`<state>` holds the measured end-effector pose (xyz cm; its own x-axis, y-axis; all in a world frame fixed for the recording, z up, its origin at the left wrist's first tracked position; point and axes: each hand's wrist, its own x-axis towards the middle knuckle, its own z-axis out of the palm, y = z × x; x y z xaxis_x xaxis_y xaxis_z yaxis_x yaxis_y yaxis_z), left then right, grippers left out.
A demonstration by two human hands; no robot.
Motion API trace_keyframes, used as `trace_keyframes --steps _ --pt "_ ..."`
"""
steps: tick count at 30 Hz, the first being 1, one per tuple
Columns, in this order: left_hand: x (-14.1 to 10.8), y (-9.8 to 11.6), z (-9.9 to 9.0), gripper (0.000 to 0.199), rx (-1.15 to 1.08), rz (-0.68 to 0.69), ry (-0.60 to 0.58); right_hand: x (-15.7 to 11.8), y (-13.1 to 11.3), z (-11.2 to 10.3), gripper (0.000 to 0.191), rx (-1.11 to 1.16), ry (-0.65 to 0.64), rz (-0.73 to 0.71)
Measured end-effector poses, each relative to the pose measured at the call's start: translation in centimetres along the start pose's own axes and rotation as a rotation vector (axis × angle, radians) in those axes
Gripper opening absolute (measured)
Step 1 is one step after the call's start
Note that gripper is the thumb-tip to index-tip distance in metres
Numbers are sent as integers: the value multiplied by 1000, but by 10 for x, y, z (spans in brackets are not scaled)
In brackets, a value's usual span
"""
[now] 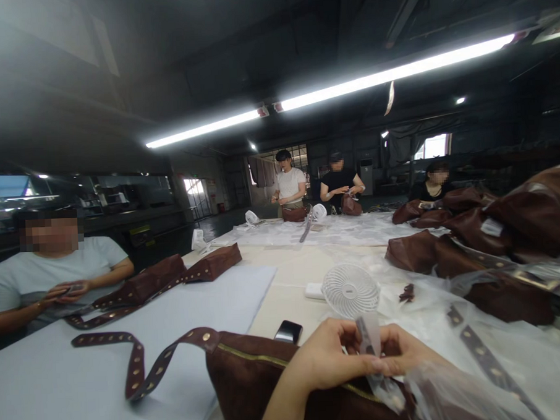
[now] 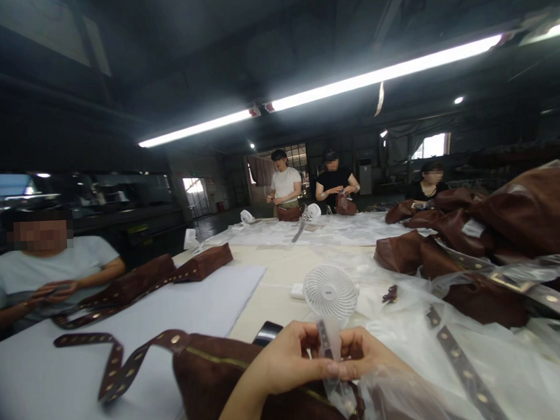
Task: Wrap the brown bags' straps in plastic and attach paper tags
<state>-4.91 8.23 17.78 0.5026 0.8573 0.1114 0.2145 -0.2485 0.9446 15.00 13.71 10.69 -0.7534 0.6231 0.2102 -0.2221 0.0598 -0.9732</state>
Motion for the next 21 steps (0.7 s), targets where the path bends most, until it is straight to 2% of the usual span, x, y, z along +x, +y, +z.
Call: trace_keyframes --steps 8,12,15,21 --pt "-2 5 -1 39 27 9 -2 0 -3 -1 47 -36 -30 -8" --pt "-1 2 -1 40 15 25 -2 -1 -1 0 40 -8 -4 -4" --pt "-2 1 -1 41 -19 8 -13 1 2 -2 35 44 -32 -11" --pt "-5 1 -1 50 -79 -6 -27 0 9 -11 40 -12 -55 6"
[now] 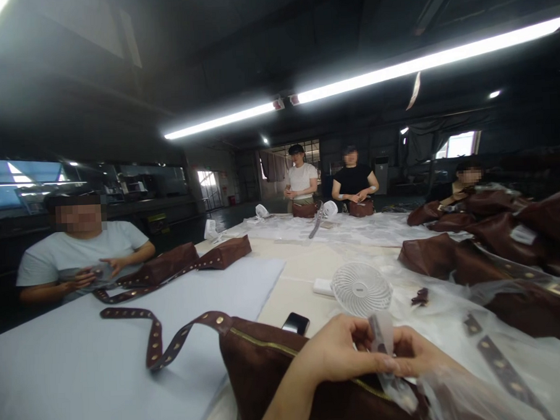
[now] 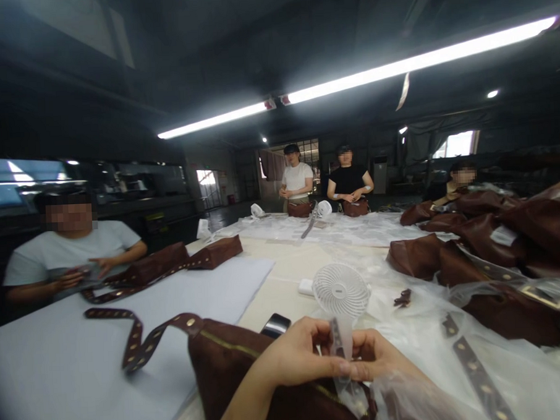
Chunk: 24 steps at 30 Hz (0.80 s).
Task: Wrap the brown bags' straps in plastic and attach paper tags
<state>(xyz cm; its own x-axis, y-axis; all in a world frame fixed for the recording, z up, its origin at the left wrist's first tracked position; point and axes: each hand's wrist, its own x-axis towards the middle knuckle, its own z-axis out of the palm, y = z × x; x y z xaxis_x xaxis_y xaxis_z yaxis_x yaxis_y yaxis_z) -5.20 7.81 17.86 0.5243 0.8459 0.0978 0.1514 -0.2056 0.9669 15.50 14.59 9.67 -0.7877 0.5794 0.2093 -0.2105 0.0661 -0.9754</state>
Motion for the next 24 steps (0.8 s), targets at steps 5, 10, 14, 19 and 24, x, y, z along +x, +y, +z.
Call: trace_keyframes --steps 5,10,14,19,24 --pt "0 -7 0 47 -8 -21 2 0 8 -8 46 5 -43 46" --pt "0 -6 0 45 -7 -23 18 2 4 -6 47 -31 -32 39" --pt "-1 -3 1 43 9 -11 15 3 3 -5 51 -42 -12 12" --pt "0 -3 0 45 11 -12 16 6 5 -3 42 59 -43 3" --pt "0 -2 0 43 30 13 18 4 -2 6 39 86 -22 -18"
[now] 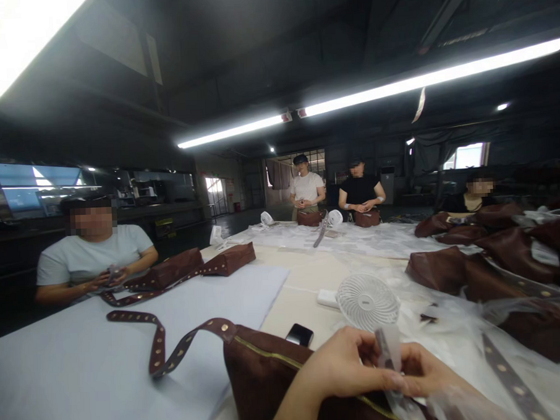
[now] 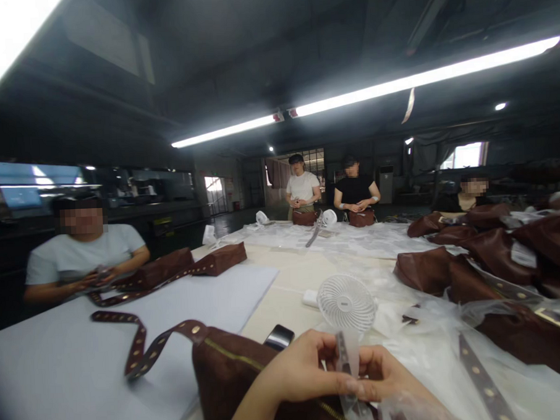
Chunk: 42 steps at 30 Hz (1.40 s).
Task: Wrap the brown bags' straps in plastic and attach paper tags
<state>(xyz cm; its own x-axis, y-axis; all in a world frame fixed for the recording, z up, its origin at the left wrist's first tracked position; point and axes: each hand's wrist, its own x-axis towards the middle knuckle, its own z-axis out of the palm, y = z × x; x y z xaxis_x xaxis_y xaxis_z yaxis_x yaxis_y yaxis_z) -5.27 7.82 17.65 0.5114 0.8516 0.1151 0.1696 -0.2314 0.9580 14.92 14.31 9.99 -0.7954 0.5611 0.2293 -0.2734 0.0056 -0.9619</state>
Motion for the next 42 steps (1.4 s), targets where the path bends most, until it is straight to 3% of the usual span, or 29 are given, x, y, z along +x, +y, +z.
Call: trace_keyframes --steps 9,19,23,30,37,42 --pt "-1 -4 1 49 -15 -11 22 0 5 -9 49 -78 6 56" --pt "-1 -2 -8 52 38 62 24 1 -12 20 43 -17 51 64" --pt "-2 5 -8 51 67 134 77 2 -8 18 41 -17 107 52" --pt "-4 9 -8 61 -117 56 -97 12 14 -5 56 -228 72 -43" --pt "0 0 -10 55 -61 37 24 9 6 -7 41 -257 117 -19" --pt "4 -4 -8 52 -57 37 135 3 -5 1 42 -94 300 -103"
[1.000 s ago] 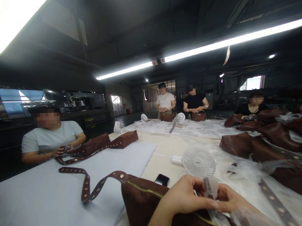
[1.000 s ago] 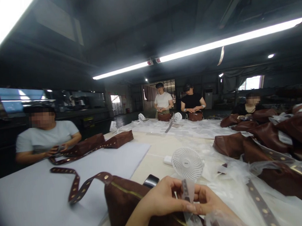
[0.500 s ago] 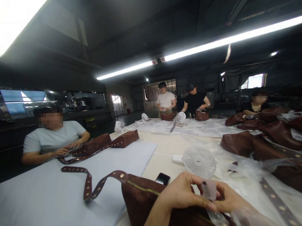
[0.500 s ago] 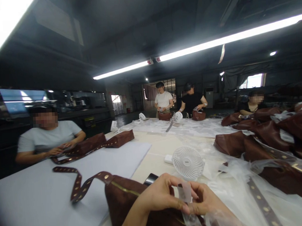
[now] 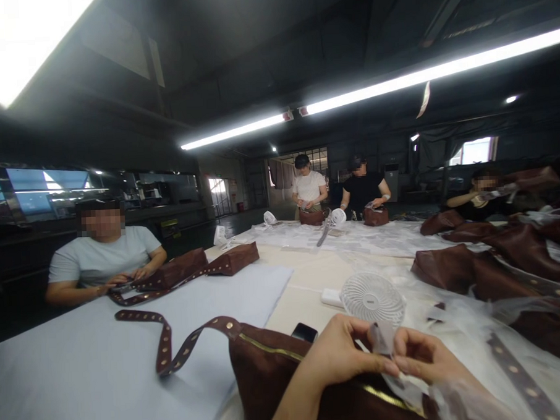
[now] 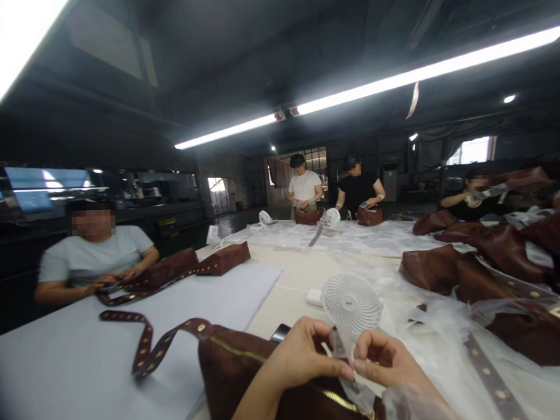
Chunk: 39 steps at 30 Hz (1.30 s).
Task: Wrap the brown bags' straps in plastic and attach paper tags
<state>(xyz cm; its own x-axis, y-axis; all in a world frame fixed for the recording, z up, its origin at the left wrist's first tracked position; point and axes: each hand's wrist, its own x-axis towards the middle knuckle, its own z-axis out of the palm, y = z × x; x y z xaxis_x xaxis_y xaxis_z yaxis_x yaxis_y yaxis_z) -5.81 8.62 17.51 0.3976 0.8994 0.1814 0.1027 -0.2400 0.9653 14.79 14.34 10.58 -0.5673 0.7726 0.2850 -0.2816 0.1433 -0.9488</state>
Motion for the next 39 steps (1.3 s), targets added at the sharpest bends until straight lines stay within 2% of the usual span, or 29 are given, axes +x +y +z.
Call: trace_keyframes --steps 3,8,11,15,19,23,29,39 --pt "0 3 1 47 35 28 31 -4 -5 8 45 58 -33 -14" --pt "1 4 1 46 137 -30 52 -5 -6 10 49 76 -185 105" --pt "3 3 2 43 156 -32 35 -8 -12 8 48 22 -172 137" --pt "6 4 4 34 163 34 -26 -16 -29 14 46 -59 -97 187" --pt "14 4 3 30 128 56 -66 -14 -37 20 43 39 -103 227" --pt "20 0 -2 36 -11 -4 -82 -8 -30 22 44 184 -115 231" --pt "25 -6 -10 46 -98 -78 -62 -5 -18 18 41 226 -98 221" --pt "21 -6 -17 45 -119 -70 -41 2 -7 16 50 288 -210 163"
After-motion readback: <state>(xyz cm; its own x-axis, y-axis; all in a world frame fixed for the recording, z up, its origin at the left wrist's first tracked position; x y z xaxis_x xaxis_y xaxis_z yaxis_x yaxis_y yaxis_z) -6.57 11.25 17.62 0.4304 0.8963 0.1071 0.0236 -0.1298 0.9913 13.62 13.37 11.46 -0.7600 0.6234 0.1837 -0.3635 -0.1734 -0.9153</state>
